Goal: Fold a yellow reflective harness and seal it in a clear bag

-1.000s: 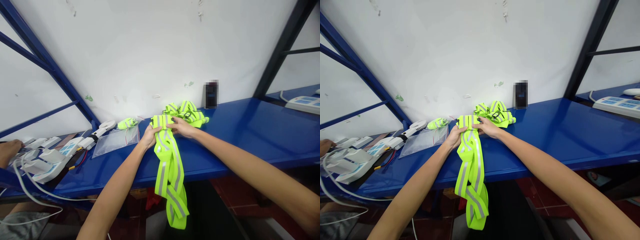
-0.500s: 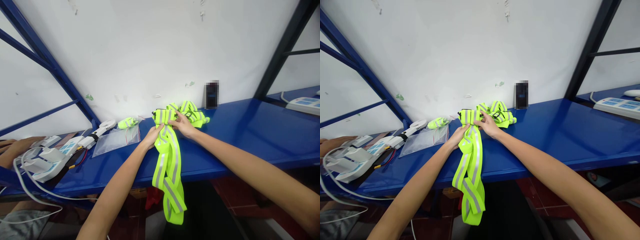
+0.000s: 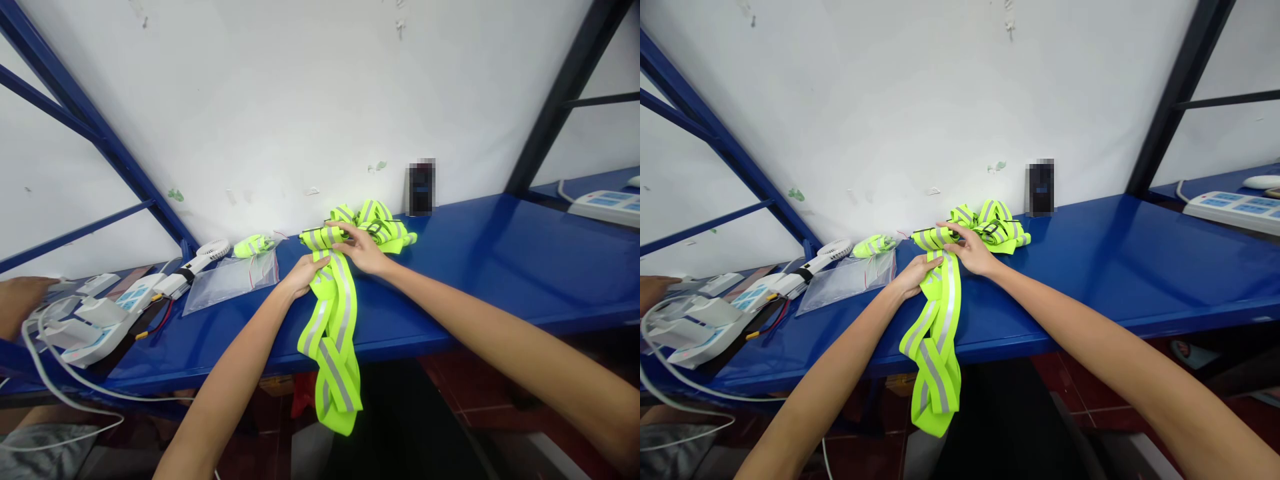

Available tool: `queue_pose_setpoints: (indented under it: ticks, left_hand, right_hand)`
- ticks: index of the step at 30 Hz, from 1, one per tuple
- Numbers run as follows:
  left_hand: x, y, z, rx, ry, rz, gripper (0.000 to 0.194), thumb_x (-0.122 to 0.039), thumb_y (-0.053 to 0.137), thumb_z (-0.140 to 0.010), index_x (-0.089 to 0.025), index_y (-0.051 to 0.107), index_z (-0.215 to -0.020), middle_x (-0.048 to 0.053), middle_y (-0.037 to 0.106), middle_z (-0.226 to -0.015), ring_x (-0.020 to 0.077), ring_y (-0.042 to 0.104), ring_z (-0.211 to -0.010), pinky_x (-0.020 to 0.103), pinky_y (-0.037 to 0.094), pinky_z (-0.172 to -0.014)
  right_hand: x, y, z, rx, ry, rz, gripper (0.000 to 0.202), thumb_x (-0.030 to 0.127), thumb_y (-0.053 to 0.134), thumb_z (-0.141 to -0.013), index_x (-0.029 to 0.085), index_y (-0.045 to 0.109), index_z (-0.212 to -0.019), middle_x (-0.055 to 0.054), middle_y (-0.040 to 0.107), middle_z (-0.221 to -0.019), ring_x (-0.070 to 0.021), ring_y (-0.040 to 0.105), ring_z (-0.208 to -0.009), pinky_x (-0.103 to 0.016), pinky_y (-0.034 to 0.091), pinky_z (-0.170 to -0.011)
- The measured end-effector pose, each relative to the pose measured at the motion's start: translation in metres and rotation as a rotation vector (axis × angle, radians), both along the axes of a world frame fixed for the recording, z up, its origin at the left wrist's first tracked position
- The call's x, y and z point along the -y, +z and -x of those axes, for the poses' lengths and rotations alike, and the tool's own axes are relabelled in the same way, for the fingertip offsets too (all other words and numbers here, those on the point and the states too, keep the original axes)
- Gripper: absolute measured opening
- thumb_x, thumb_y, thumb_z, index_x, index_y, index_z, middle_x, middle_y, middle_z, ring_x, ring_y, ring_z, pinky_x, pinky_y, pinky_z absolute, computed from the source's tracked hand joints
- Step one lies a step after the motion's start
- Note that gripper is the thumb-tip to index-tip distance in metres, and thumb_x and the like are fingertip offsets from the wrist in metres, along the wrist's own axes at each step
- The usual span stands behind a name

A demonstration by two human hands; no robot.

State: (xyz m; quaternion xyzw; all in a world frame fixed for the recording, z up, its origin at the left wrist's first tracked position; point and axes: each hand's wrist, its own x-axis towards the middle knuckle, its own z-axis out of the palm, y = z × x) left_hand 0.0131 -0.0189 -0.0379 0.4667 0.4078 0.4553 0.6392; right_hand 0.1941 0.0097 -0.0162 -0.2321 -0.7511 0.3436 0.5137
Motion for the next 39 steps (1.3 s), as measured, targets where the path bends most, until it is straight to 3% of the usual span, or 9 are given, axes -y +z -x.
queue_pose_setpoints:
  ticks: [7, 12, 16, 22, 28, 31, 34, 37, 39]
  left_hand:
    - [-0.0017, 0.0006, -0.0037, 0.127, 0.100, -0.031, 0.036, -0.018, 0.080, -0.070, -0.015, 0.071, -0.105, 0.009, 0.076, -0.099, 0.0213, 0.072, -0.086, 0.038, 0.051, -0.093]
    - [0.0041, 0.0059, -0.0041, 0.215, 0.031, -0.002, 0.028, -0.017, 0.074, -0.073, -0.014, 0.072, -0.101, 0.009, 0.076, -0.097, 0.0235, 0.072, -0.088, 0.039, 0.051, -0.094]
    - [0.0069, 0.0088, -0.0034, 0.230, 0.033, -0.023, 0.031, -0.011, 0.074, -0.066, -0.014, 0.072, -0.097, 0.007, 0.076, -0.091, 0.0214, 0.071, -0.082, 0.037, 0.051, -0.091]
    - [0.0051, 0.0052, -0.0043, 0.179, 0.105, -0.080, 0.042, -0.006, 0.077, -0.056, -0.015, 0.071, -0.096, 0.004, 0.076, -0.087, 0.0204, 0.070, -0.081, 0.035, 0.051, -0.087]
    - [0.0056, 0.0044, 0.0003, 0.209, 0.006, -0.098, 0.051, -0.007, 0.080, -0.057, -0.015, 0.070, -0.106, 0.006, 0.076, -0.099, 0.0214, 0.071, -0.089, 0.036, 0.051, -0.090]
    - [0.0065, 0.0047, 0.0017, 0.229, -0.011, -0.109, 0.056, -0.009, 0.081, -0.058, -0.016, 0.069, -0.113, 0.007, 0.076, -0.105, 0.0234, 0.071, -0.094, 0.037, 0.051, -0.093]
    - [0.0064, 0.0058, -0.0001, 0.255, 0.019, -0.096, 0.047, -0.020, 0.081, -0.066, -0.014, 0.070, -0.111, 0.010, 0.075, -0.106, 0.0247, 0.071, -0.095, 0.039, 0.053, -0.094]
    - [0.0046, 0.0077, -0.0031, 0.239, 0.128, -0.075, 0.038, -0.023, 0.080, -0.069, -0.011, 0.071, -0.104, 0.011, 0.077, -0.098, 0.0241, 0.073, -0.087, 0.038, 0.055, -0.089]
    - [0.0026, 0.0093, -0.0042, 0.247, 0.186, -0.073, 0.035, -0.024, 0.080, -0.069, -0.011, 0.071, -0.101, 0.011, 0.077, -0.095, 0.0247, 0.073, -0.087, 0.038, 0.055, -0.089]
  right_hand:
    - [-0.0075, -0.0080, 0.0046, -0.043, 0.087, 0.064, 0.028, 0.021, 0.065, -0.077, 0.022, 0.073, -0.103, -0.005, 0.071, -0.118, -0.0259, 0.061, -0.119, -0.044, 0.041, -0.108]
    - [-0.0093, -0.0082, -0.0001, -0.065, 0.096, 0.107, 0.029, 0.019, 0.059, -0.077, 0.023, 0.075, -0.101, -0.004, 0.069, -0.123, -0.0252, 0.057, -0.125, -0.044, 0.037, -0.112]
    - [-0.0061, -0.0054, -0.0031, -0.002, 0.067, 0.055, 0.021, 0.030, 0.064, -0.082, 0.023, 0.076, -0.098, -0.007, 0.065, -0.130, -0.0267, 0.052, -0.130, -0.046, 0.035, -0.112]
    - [-0.0060, -0.0061, -0.0001, 0.036, 0.059, 0.131, 0.018, 0.025, 0.072, -0.072, 0.021, 0.076, -0.088, -0.010, 0.054, -0.143, -0.0287, 0.046, -0.136, -0.047, 0.032, -0.112]
    - [-0.0030, -0.0042, -0.0009, 0.010, 0.083, 0.270, 0.015, 0.020, 0.069, -0.066, 0.019, 0.070, -0.081, -0.011, 0.053, -0.143, -0.0303, 0.048, -0.134, -0.047, 0.037, -0.109]
    - [-0.0010, -0.0032, -0.0016, 0.055, 0.094, 0.296, 0.020, 0.021, 0.069, -0.067, 0.018, 0.070, -0.087, -0.012, 0.051, -0.144, -0.0310, 0.056, -0.124, -0.047, 0.045, -0.100]
    - [-0.0017, -0.0040, -0.0016, 0.075, 0.090, 0.257, 0.039, 0.021, 0.070, -0.069, 0.020, 0.067, -0.107, -0.011, 0.052, -0.143, -0.0313, 0.052, -0.128, -0.046, 0.047, -0.098]
    - [-0.0042, -0.0065, -0.0014, 0.045, 0.117, 0.209, 0.071, 0.022, 0.073, -0.070, 0.026, 0.050, -0.137, -0.011, 0.045, -0.148, -0.0301, 0.038, -0.140, -0.044, 0.045, -0.100]
    - [-0.0059, -0.0078, -0.0015, 0.017, 0.118, 0.258, 0.083, 0.026, 0.074, -0.072, 0.028, 0.037, -0.146, -0.012, 0.042, -0.150, -0.0285, 0.039, -0.139, -0.042, 0.045, -0.100]
